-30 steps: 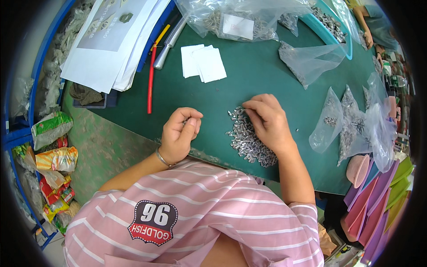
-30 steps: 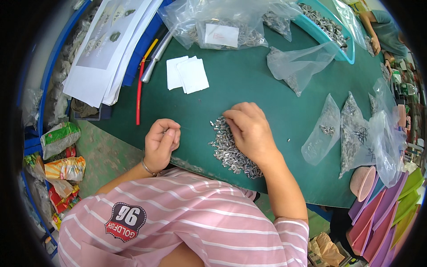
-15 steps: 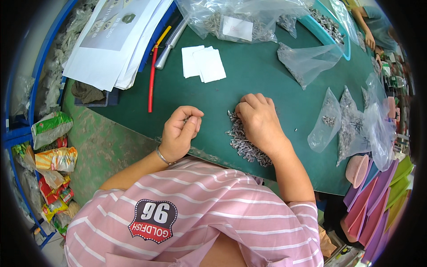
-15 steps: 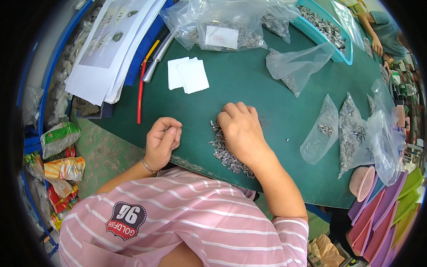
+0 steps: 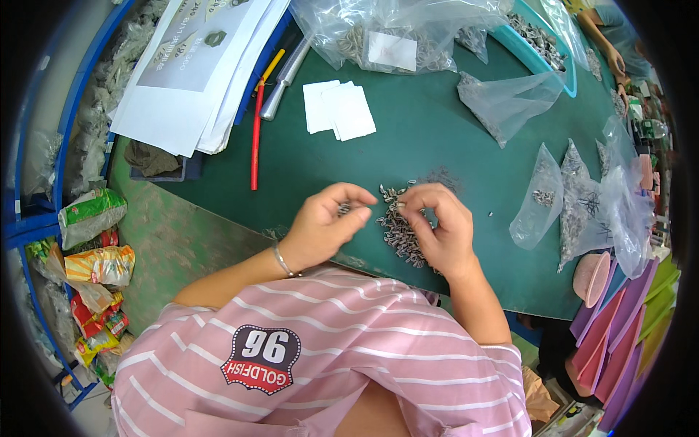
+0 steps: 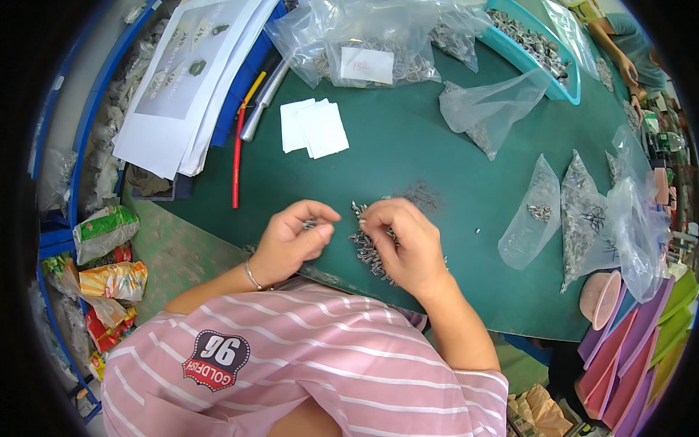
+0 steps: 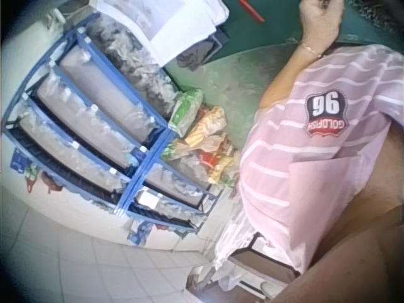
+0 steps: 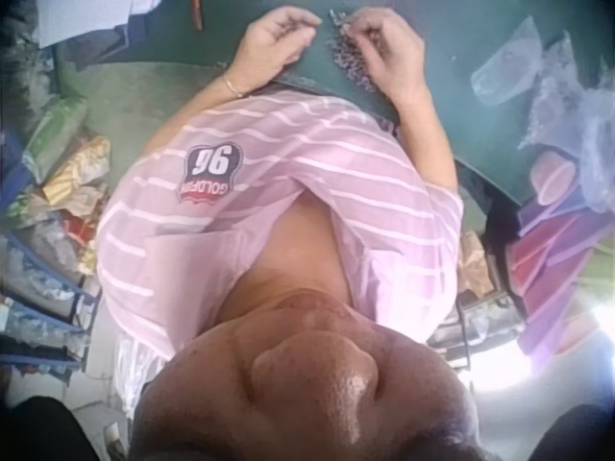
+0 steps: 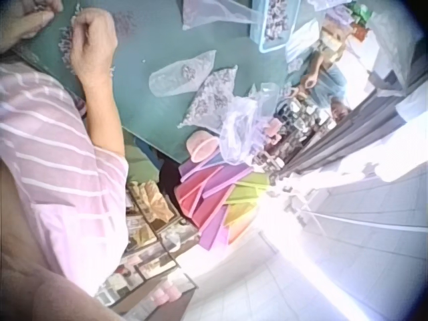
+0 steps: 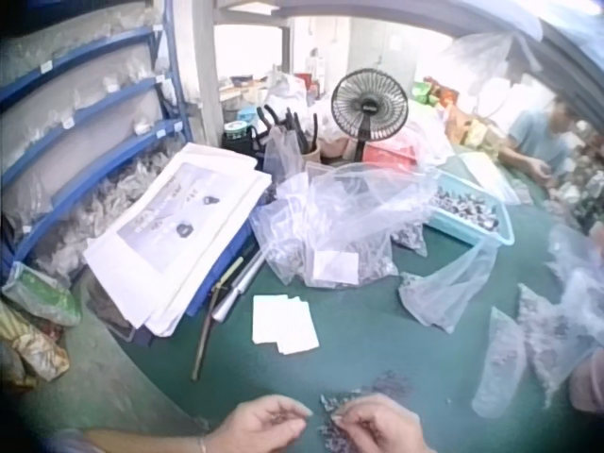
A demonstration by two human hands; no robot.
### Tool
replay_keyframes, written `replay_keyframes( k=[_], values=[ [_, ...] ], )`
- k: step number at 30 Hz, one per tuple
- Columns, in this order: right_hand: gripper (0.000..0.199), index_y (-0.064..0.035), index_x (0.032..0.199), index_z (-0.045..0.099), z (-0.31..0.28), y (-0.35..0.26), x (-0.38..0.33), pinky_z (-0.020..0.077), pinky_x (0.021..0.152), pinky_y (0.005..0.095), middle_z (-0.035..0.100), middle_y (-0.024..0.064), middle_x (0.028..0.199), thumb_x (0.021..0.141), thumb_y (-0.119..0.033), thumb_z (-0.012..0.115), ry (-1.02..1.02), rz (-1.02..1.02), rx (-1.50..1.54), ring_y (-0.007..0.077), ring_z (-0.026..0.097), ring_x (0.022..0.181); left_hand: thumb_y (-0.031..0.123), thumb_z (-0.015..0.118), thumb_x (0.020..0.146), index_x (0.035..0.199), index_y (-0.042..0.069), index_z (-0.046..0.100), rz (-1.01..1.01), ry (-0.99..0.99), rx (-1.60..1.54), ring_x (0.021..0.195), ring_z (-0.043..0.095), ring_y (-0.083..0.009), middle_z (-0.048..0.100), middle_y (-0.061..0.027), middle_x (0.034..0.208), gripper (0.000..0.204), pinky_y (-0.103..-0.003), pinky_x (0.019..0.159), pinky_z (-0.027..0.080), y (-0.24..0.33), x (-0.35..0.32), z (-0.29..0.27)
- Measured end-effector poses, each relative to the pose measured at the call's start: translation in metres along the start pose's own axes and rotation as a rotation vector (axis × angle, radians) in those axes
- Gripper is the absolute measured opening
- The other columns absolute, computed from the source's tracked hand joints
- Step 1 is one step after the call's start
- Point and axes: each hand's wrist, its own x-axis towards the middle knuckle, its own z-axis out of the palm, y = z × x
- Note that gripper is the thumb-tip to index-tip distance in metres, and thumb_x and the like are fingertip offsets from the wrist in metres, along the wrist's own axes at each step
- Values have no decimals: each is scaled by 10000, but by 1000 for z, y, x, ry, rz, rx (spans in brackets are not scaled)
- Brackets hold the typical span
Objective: The person sorts through small metal parts on a table, wipes down a small container with a cloth, and then begins sliding metal rings onto separate metal components.
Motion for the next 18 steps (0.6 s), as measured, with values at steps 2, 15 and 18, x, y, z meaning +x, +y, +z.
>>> replay_keyframes(
  k=[2, 15, 18],
  values=[
    [197, -36, 824, 538, 9, 0, -13, 511, 651, 282, 647, 101, 858, 753, 92, 669, 96, 51, 142, 207, 634, 769, 58, 564, 916, 1065, -1, 564, 20, -64, 96, 592, 400, -9, 526, 13, 788, 160, -166, 489, 313, 3, 4, 6],
    [234, -14, 837, 478, 17, 0, -25, 528, 737, 279, 649, 144, 887, 778, 142, 642, 190, 248, 575, 168, 636, 838, 98, 632, 879, 944, -16, 639, 11, -56, 211, 732, 523, -22, 634, -3, 859, 131, -175, 617, 431, 15, 7, 13],
    [229, -15, 831, 481, 17, 0, -25, 528, 737, 278, 654, 144, 888, 779, 141, 640, 183, 251, 571, 166, 637, 838, 95, 635, 876, 940, -16, 642, 25, -53, 193, 709, 515, -14, 635, 2, 849, 128, -167, 596, 422, 14, 7, 13]
  ],
)
